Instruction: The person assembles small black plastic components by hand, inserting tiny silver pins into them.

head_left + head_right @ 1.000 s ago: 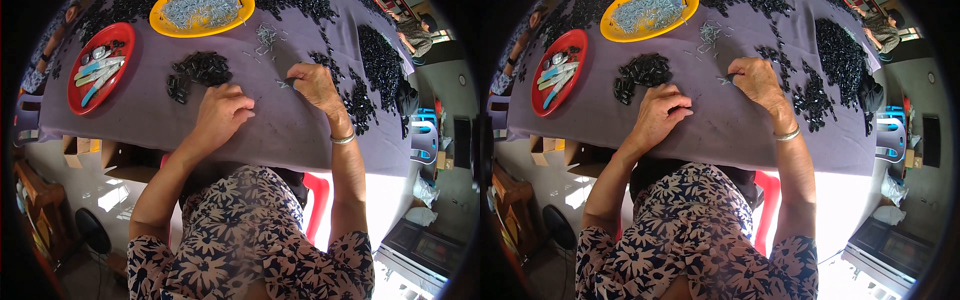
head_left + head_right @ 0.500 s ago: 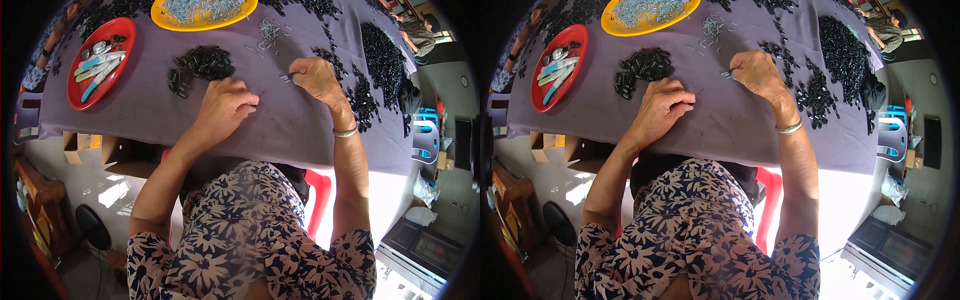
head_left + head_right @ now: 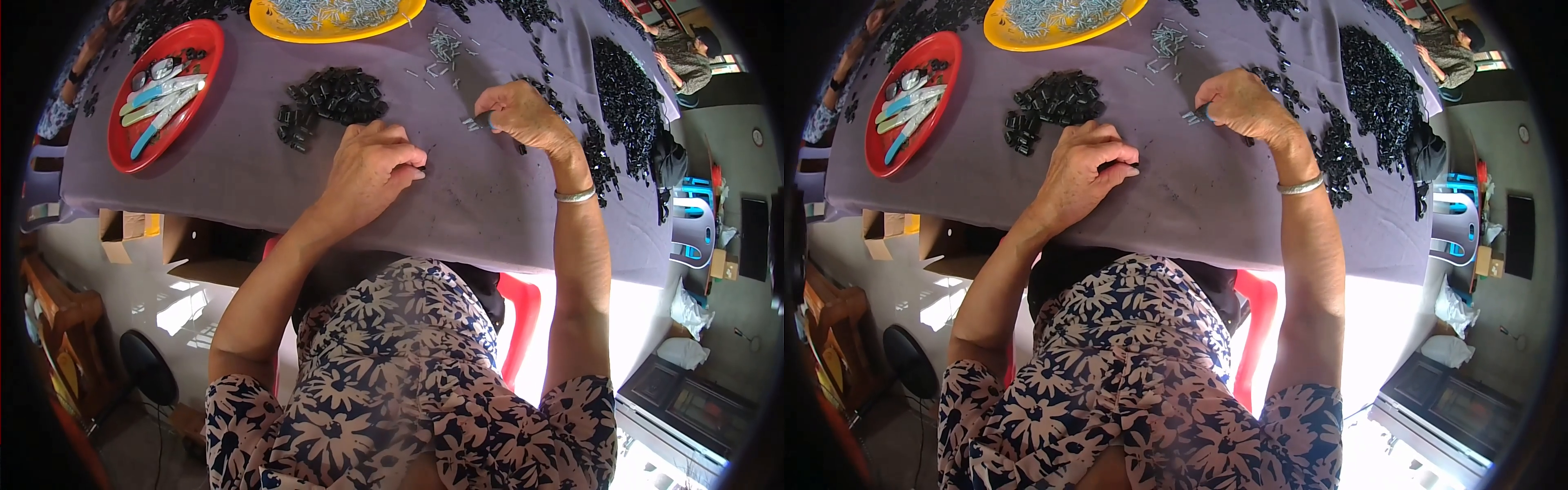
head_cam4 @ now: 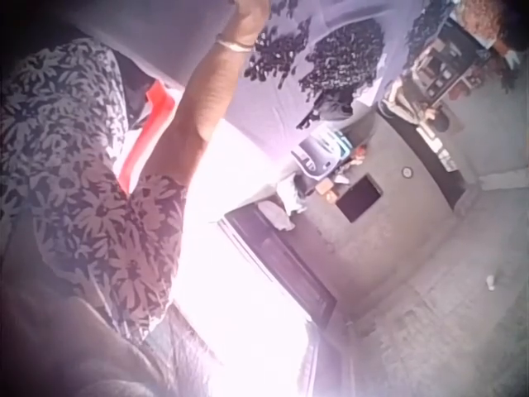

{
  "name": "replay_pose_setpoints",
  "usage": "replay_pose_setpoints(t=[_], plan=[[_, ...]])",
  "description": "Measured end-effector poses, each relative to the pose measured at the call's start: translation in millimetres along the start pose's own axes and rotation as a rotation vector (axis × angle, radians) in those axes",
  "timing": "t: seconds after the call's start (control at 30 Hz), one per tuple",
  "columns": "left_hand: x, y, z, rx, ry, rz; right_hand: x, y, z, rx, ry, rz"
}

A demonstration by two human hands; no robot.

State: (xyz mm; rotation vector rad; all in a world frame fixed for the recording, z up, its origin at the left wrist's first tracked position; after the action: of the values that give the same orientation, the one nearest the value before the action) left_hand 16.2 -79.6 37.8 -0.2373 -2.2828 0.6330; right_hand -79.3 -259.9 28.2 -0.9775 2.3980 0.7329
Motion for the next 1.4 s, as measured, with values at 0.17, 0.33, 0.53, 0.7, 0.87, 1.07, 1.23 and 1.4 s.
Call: replay_pose_setpoints(t=[0.17, 0.33, 0.53, 0.7, 0.87, 1.07, 1.23, 1.4], plan=[[-2.8, 1.7, 0.7, -0.006, 0.008, -0.015, 4.1, -0.2, 6.3, 0.019, -0.045, -0.036], [-1.4, 1.4, 1.1, -0.003, 0.013, -0.018, 7.4, 3.9, 5.8, 0.005, -0.113, -0.07], [-2.7, 1.2, 3.2, -0.042, -0.023, -0.04, 4.6, 13.2, 6.3, 0.01, -0.134, -0.047], [-1.6, 1.9, 1.3, -0.026, -0.026, -0.024, -0.3, 18.7, 0.8, 0.007, -0.162, 0.079], [-2.0, 1.7, 1.8, -0.022, -0.013, -0.025, 9.2, 13.4, 3.6, 0.064, -0.153, -0.071], [-1.3, 0.9, 1.7, -0.025, -0.008, -0.023, 15.0, 11.6, 4.6, 0.086, -0.142, -0.063], [-1.5, 2.0, 0.5, -0.012, -0.008, -0.025, 0.0, 17.1, 4.1, 0.137, -0.033, -0.013], [-0.4, 2.0, -0.9, 0.004, -0.011, -0.031, -37.1, 33.1, 2.5, 0.381, 0.517, -0.238]])
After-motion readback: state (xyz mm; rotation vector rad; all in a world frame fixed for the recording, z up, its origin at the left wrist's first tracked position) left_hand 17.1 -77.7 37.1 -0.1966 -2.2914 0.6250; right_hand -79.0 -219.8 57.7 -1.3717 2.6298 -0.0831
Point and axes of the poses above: each hand's wrist, its own y-axis away from the middle knuckle, its own z-axis out of the palm, x = y × z, the point moved 10 cm from there along -y, towards the middle knuckle, and after that the axes turned 5 degrees about z, right-handed, at the moved point
